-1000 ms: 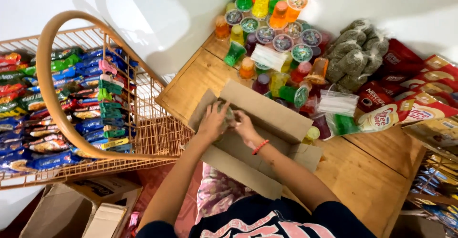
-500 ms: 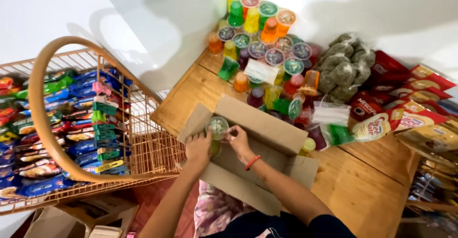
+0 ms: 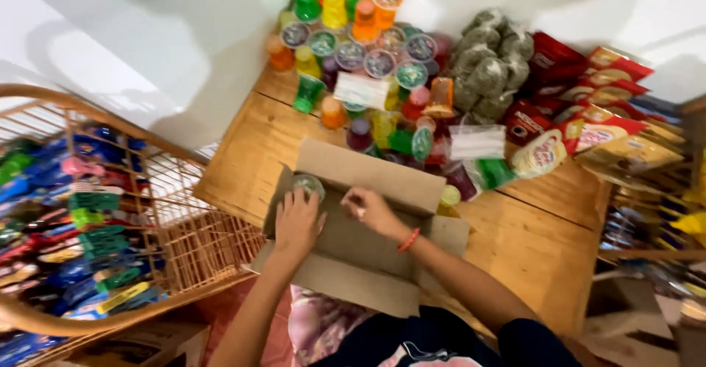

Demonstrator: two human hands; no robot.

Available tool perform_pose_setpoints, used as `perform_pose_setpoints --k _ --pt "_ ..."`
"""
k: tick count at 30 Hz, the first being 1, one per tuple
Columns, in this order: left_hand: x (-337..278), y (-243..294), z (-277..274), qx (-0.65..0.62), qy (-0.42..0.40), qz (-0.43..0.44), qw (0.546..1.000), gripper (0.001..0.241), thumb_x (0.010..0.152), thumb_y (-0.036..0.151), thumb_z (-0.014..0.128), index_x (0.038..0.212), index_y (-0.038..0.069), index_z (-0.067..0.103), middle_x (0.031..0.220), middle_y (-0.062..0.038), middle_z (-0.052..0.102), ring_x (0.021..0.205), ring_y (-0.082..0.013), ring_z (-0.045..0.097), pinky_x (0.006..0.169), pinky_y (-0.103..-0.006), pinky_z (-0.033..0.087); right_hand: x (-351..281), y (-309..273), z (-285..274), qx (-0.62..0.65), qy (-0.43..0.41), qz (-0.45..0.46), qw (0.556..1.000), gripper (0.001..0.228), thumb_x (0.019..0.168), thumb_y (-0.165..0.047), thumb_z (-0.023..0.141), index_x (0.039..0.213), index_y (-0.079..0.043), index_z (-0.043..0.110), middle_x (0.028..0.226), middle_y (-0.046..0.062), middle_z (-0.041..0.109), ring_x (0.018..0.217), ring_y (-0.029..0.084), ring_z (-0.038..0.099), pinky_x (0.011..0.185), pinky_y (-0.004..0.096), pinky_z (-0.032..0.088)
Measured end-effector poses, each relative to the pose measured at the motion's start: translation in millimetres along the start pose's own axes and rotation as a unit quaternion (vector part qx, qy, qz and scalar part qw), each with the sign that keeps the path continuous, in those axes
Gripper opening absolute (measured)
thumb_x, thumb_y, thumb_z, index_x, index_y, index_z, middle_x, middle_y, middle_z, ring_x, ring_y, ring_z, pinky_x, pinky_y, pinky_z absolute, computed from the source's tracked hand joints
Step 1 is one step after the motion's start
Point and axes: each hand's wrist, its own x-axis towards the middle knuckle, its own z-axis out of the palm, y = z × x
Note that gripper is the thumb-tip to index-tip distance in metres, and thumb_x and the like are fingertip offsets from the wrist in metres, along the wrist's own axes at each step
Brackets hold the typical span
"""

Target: Pack several plastic cups containing jelly or similar products into cardboard boxes.

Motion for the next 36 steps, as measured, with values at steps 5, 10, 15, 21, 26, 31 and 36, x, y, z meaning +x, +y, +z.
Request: perform_pose_setpoints --k 5,10,15,21,26,31,36 --pt "43 35 -3 -0.181 0.007 0.091 0.979 0.033 0.084 0.018 0.076 0.115 0.012 0.066 0.114 -0.014 0.059 0.110 -0.0368 0.057 0.091 -0.0516 0.048 -29 -90 -76 -0.198 0.197 -0.138 0.950 0.013 0.096 -0.012 0.069 0.106 -0.004 0.067 0.093 0.008 0.068 0.086 0.019 0.069 0.078 0.034 0.057" --pt "81 63 46 -0.445 -0.041 0.070 0.892 0.020 0.089 0.005 0.066 0.110 0.004 0.065 0.108 -0.013 0.063 0.092 -0.0271 0.068 0.080 -0.0363 0.056 -17 -99 -151 -0.366 0.298 -0.209 0.856 0.054 0.082 -0.012 0.082 0.131 -0.009 0.060 0.124 0.021 0.061 0.115 0.038 0.061 0.099 0.045 0.051" --pt "92 82 65 -0.491 -0.039 0.091 0.865 0.023 0.086 0.001 0.065 0.109 0.003 0.065 0.103 -0.010 0.067 0.087 -0.0213 0.069 0.075 -0.0328 0.056 3 -64 -175 -0.444 0.238 -0.111 0.857 0.110 0.065 -0.030 0.096 0.156 -0.017 0.036 0.123 0.028 0.059 0.112 0.049 0.054 0.098 0.052 0.045" --pt "95 81 75 -0.497 -0.060 0.069 0.863 0.026 0.085 0.000 0.063 0.111 0.004 0.066 0.105 -0.008 0.068 0.084 -0.0190 0.069 0.074 -0.0319 0.056 7 -84 -178 -0.424 0.236 -0.005 0.874 0.100 0.063 -0.032 0.097 0.147 -0.019 0.044 0.110 0.026 0.064 0.107 0.047 0.059 0.094 0.052 0.049" --pt "98 77 95 -0.511 -0.068 0.037 0.856 0.027 0.090 0.004 0.065 0.117 0.003 0.066 0.101 -0.010 0.071 0.080 -0.0175 0.069 0.071 -0.0309 0.056 -11 -107 -167 -0.385 0.279 -0.091 0.875 0.087 0.064 -0.025 0.097 0.139 -0.021 0.054 0.111 0.026 0.061 0.105 0.046 0.058 0.091 0.050 0.050" --pt "92 79 67 -0.583 -0.067 0.001 0.810 0.047 0.096 0.015 0.067 0.139 0.006 0.051 0.108 -0.009 0.070 0.085 -0.0154 0.068 0.075 -0.0306 0.058 -49 -167 -141 -0.345 0.292 -0.130 0.883 0.080 0.069 -0.022 0.093 0.141 -0.020 0.056 0.123 0.020 0.060 0.117 0.039 0.060 0.099 0.045 0.052" --pt "84 93 -20 -0.784 -0.118 -0.135 0.594 0.070 0.085 0.033 0.068 0.145 0.032 0.032 0.116 0.004 0.065 0.091 -0.0179 0.072 0.077 -0.0343 0.061 -83 -207 -119 -0.255 0.094 -0.152 0.950 0.091 0.073 -0.024 0.094 0.149 -0.009 0.047 0.151 0.011 0.050 0.141 0.029 0.046 0.115 0.043 0.036"
